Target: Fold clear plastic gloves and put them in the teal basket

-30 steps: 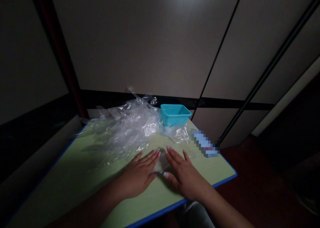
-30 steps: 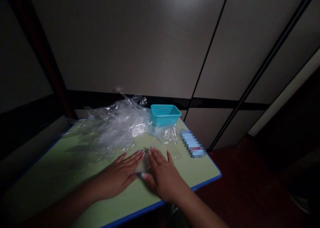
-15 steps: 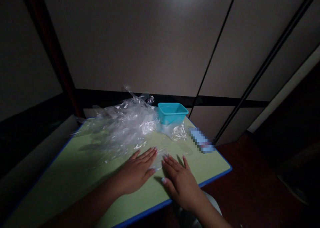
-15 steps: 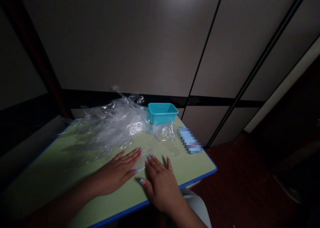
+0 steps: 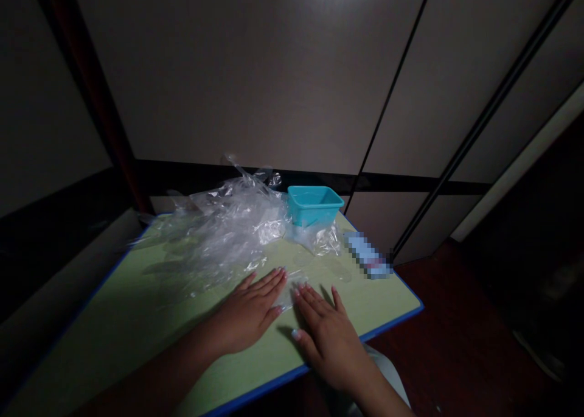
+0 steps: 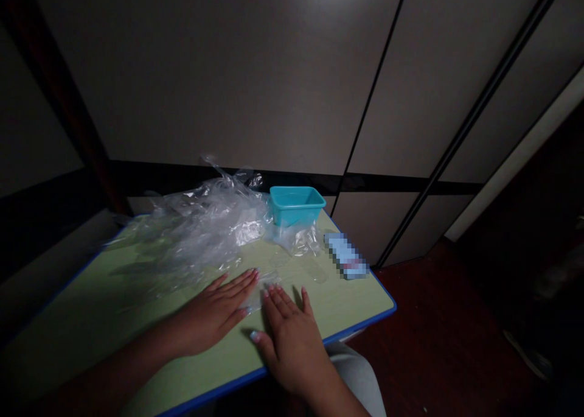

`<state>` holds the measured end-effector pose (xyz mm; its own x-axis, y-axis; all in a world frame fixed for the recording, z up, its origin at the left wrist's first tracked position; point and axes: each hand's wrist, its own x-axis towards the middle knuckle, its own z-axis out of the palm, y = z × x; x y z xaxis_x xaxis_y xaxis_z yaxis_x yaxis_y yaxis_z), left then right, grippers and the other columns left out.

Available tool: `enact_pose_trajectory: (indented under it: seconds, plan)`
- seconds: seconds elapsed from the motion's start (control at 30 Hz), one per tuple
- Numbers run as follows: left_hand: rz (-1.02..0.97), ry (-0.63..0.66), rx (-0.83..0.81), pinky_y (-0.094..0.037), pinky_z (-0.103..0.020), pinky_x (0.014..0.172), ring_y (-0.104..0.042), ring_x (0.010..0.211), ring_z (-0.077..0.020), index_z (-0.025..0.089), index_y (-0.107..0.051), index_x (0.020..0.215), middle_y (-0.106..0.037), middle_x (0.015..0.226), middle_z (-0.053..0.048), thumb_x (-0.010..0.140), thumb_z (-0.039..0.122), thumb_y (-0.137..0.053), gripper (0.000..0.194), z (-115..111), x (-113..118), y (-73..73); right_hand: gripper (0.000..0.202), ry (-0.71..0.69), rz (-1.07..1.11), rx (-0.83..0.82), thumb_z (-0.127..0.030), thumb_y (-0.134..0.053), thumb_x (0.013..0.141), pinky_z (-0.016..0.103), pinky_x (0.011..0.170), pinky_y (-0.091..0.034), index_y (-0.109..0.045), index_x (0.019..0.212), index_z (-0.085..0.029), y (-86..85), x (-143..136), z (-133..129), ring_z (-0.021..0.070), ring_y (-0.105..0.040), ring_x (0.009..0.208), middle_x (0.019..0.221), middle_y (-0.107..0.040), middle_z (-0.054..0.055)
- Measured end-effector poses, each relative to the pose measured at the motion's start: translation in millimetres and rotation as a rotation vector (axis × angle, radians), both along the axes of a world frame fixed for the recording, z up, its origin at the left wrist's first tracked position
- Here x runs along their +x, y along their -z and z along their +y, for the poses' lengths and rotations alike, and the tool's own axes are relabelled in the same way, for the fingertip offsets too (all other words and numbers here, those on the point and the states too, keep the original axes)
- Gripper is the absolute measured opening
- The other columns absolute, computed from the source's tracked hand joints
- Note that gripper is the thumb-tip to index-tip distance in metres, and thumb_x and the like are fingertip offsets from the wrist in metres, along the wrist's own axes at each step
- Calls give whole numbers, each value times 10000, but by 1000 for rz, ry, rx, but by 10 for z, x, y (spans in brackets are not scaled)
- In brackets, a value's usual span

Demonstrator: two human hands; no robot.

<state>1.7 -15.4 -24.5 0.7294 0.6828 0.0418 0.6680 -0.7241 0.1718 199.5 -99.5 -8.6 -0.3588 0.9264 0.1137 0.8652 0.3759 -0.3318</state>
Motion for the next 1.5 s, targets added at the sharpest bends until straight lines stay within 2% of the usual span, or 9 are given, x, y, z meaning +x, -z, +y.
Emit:
enact_pose_trajectory:
  seconds: [0.13,0.23,0.5,0.73,0.87,1.1,1.27,1.5]
  plan:
    - [14,5,8,-129,-429,1119,-184,1383,-188,218,-239,1434,-202,1500,-38,940,415,-259,532,1,-9,10,581,-78,35,-52,-473,-360,922,493,1108,50,-242,1442,-241,-57,-83,0,222,-232,1361,1474,-263,56]
    - [27,6,6,-124,-434,1119,-175,1385,-186,213,-229,1437,-192,1502,-38,942,415,-249,535,-2,-13,13,580,-88,29,-66,-481,-347,925,484,1112,44,-255,1438,-227,-54,-99,5,217,-235,1360,1467,-283,61]
    - [5,5,12,-116,-429,1121,-193,1381,-189,220,-218,1440,-200,1498,-40,943,431,-252,541,3,0,2,593,52,-7,-59,-470,-333,927,467,1125,-16,-275,1431,-162,31,-27,-14,224,-219,1365,1466,-273,81]
    - [49,-7,-4,-107,-445,1123,-160,1389,-179,207,-187,1445,-166,1503,-34,944,409,-243,543,-26,-3,-34,585,136,-33,-66,-422,-337,927,445,1129,-51,-279,1425,-120,31,-19,-21,214,-180,1376,1474,-247,88]
    - [49,-16,11,-111,-432,1123,-160,1388,-179,200,-172,1448,-169,1502,-46,939,411,-263,559,-21,2,-18,605,119,-64,-56,-448,-303,934,467,1123,-41,-238,1439,-121,-22,-29,80,213,-150,1383,1487,-217,86]
    - [64,-22,32,-101,-409,1127,-109,1396,-177,162,-148,1451,-125,1508,-56,934,434,-259,595,10,23,33,631,-42,-127,-28,-496,-217,943,500,1106,18,-137,1462,-145,-62,-79,394,214,-82,1394,1511,-97,88]
    - [68,-23,13,-101,-405,1126,-111,1396,-181,164,-149,1452,-132,1508,-56,934,449,-248,599,-1,29,10,651,5,-155,-37,-496,-169,944,503,1105,-8,-142,1456,-94,43,-104,461,224,-72,1394,1502,-124,126]
    - [64,-28,-3,-79,-412,1126,-110,1396,-178,174,-146,1454,-132,1509,-64,935,475,-213,603,11,21,8,654,62,-152,-31,-503,-121,942,474,1109,-36,-145,1456,-100,79,-123,462,189,-81,1395,1504,-135,98]
